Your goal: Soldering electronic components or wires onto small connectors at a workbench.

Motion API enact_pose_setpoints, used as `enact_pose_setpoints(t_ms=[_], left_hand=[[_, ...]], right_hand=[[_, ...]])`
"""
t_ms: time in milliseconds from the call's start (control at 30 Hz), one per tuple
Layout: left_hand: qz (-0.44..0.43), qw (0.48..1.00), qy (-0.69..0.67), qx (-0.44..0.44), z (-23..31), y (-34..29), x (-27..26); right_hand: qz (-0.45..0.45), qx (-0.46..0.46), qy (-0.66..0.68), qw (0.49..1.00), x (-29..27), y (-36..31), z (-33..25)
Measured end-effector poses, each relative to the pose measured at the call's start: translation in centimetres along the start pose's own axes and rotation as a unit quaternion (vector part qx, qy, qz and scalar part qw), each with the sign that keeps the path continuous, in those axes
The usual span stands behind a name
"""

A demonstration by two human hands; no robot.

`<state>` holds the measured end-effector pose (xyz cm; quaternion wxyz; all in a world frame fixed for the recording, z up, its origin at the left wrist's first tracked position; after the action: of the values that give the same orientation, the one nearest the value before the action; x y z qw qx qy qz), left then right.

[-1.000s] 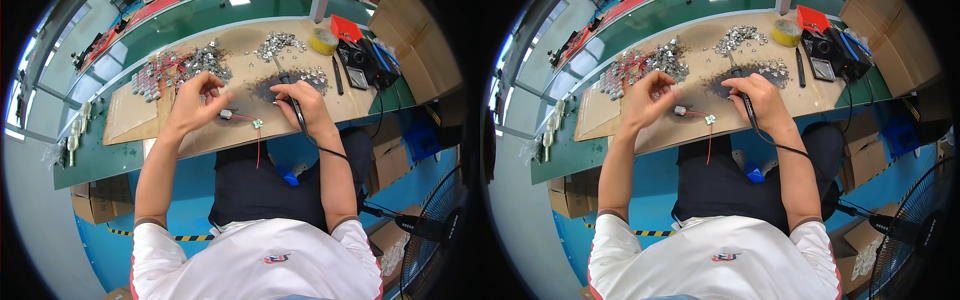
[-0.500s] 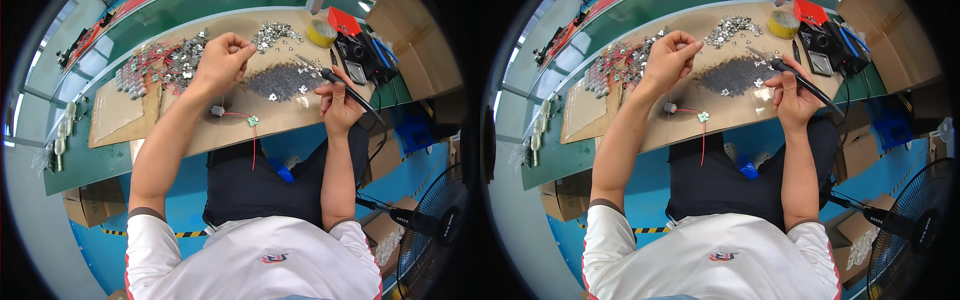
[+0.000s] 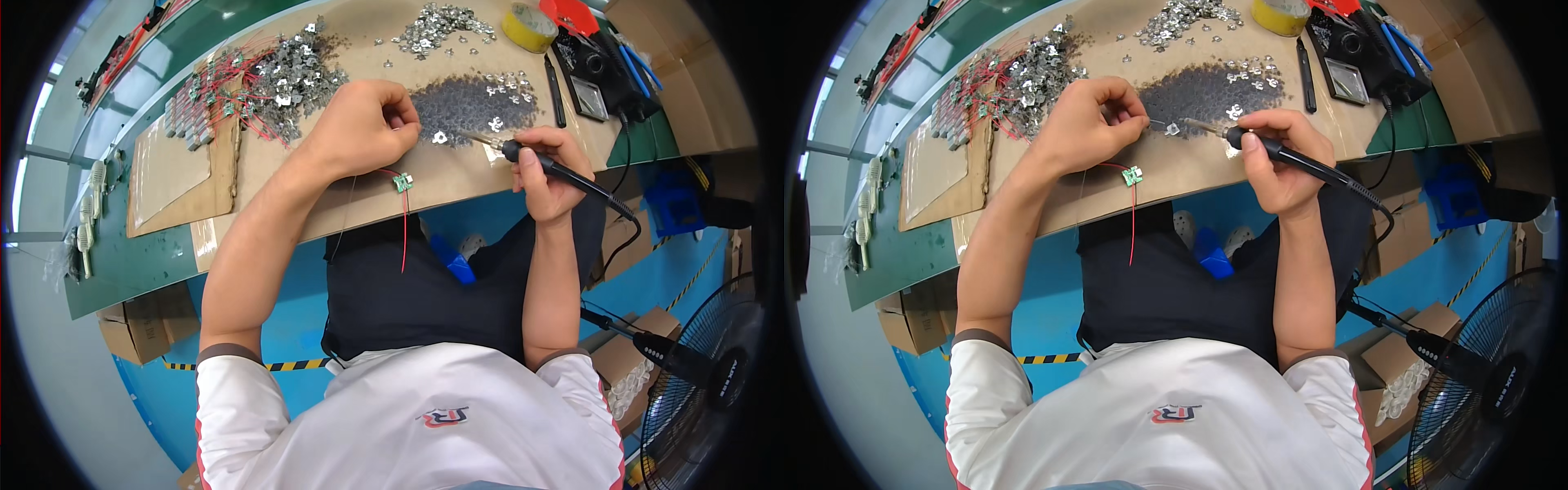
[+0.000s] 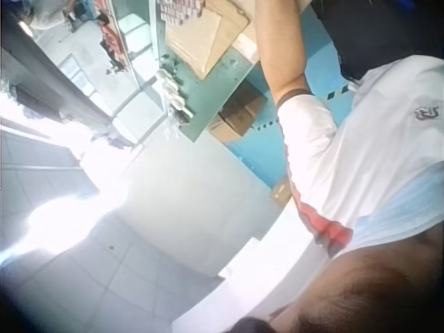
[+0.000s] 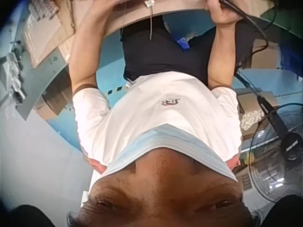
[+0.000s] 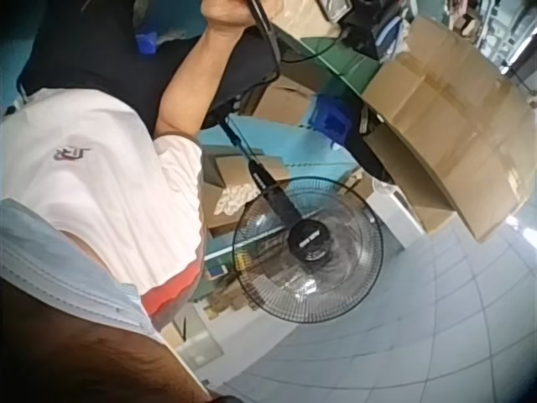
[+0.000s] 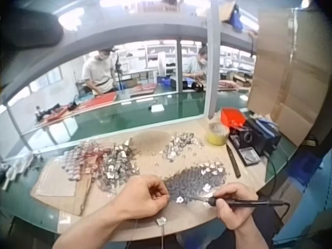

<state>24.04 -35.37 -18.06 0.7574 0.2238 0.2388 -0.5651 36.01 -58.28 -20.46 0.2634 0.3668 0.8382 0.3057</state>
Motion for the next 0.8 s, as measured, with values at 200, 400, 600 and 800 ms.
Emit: enact_pose_setpoints(t_ms=[200, 400, 600, 800], left_hand=[[-0.02, 0.999, 0.034, 0.019, 0.4, -0.2, 0.4], [-0.022, 0.998, 0.064, 0.021, 0.4, -0.2, 0.6], [-0.018, 0.997, 0.073, 0.029, 0.2, -0.2, 0.8], [-0.021, 0.995, 0.084, 0.041, 0.2, -0.1, 0.9]], right_hand=[[-0.072, -0.009, -0.037, 0.997, 0.5, 0.4, -0.7], [-0.081, -0.004, -0.05, 0.995, 1.0, 0.7, -1.1], [-0.097, 0.01, -0.027, 0.995, 1.2, 0.8, -1.3], [-0.107, -0.002, -0.026, 0.994, 1.1, 1.1, -1.4]])
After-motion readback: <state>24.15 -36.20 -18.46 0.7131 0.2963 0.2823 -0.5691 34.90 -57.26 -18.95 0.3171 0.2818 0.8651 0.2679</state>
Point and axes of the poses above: each hand's wrist, its own y-axis towards the middle knuckle, its own x-axis out of the palm, z = x × y, the point moved 4 cm from there along y, towards the middle knuckle, and after that the axes turned 5 degrees about -z, right-handed, at the moved point
